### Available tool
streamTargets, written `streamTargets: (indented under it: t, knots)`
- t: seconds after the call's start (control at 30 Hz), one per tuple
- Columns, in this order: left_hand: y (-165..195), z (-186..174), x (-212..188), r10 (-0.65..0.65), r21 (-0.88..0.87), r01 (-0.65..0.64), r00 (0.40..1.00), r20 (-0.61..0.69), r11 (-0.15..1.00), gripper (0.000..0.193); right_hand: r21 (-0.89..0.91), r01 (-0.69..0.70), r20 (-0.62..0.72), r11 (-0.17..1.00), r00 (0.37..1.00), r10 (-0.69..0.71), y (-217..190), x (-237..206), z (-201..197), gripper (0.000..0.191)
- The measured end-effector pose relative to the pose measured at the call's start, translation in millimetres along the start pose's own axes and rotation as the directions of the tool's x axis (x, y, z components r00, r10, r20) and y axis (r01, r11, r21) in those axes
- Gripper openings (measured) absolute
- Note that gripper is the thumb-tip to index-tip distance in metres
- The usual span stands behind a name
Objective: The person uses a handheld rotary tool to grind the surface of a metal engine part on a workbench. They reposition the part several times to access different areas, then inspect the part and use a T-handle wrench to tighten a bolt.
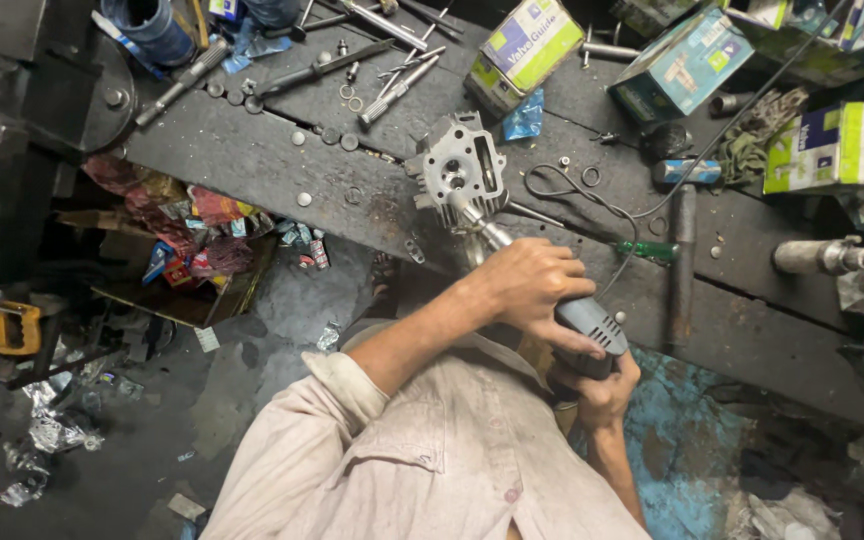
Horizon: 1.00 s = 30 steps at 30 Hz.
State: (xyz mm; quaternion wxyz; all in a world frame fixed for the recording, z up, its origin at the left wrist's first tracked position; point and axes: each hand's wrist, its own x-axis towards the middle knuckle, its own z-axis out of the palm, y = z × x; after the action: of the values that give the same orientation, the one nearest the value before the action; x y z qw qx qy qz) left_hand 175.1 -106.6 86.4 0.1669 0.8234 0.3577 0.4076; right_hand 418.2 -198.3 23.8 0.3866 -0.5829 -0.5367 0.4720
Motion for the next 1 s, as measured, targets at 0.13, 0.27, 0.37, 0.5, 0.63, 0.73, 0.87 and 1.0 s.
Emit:
streamTargets:
  t: [0.13,0.27,0.37,0.5,0.63,0.73,0.87,1.0]
  knots:
    - [-1,2,1,0.046,0.001,-0.046,0.999,-0.026,0.999,0.066,0.023,0.007,-0.058,1.0,0.998,-0.006,1,2,-1,0.06]
    - [-3,4,4,0.052,-0.017,-0.052,0.998,-0.025,0.998,0.065,0.038,0.001,-0.045,0.999,0.999,0.001,0,4,-1,0.059]
    - [-3,5,5,-0.009,0.049,0.007,0.999,0.045,0.999,0.065,0.052,0.049,-0.027,0.997,0.999,-0.047,0,6,0,0.064]
    - [-3,7,4,0.038,0.018,-0.037,0.998,-0.051,0.999,0.067,0.043,-0.031,-0.079,0.999,0.996,0.035,0,8,-1,0.058]
    - [-1,6,1,-0.032,0.065,0.032,0.999,0.007,0.997,0.068,0.004,0.002,0.006,1.0,1.0,-0.002,1,9,-3,0.059]
    - [-1,3,0,-0.01,0.055,0.011,1.0,-0.028,0.998,0.069,0.034,-0.021,-0.035,0.999,0.999,0.022,0,8,-1,0.058]
    - [0,-1,0,-0.053,0.045,0.054,0.998,-0.025,0.997,0.069,0.049,-0.031,0.014,0.998,0.999,0.03,-2,7,1,0.053]
    - [1,-3,0,-0.061,0.045,0.062,0.998,-0.027,0.997,0.069,0.022,-0.027,0.023,0.999,0.999,0.026,-3,9,0,0.057]
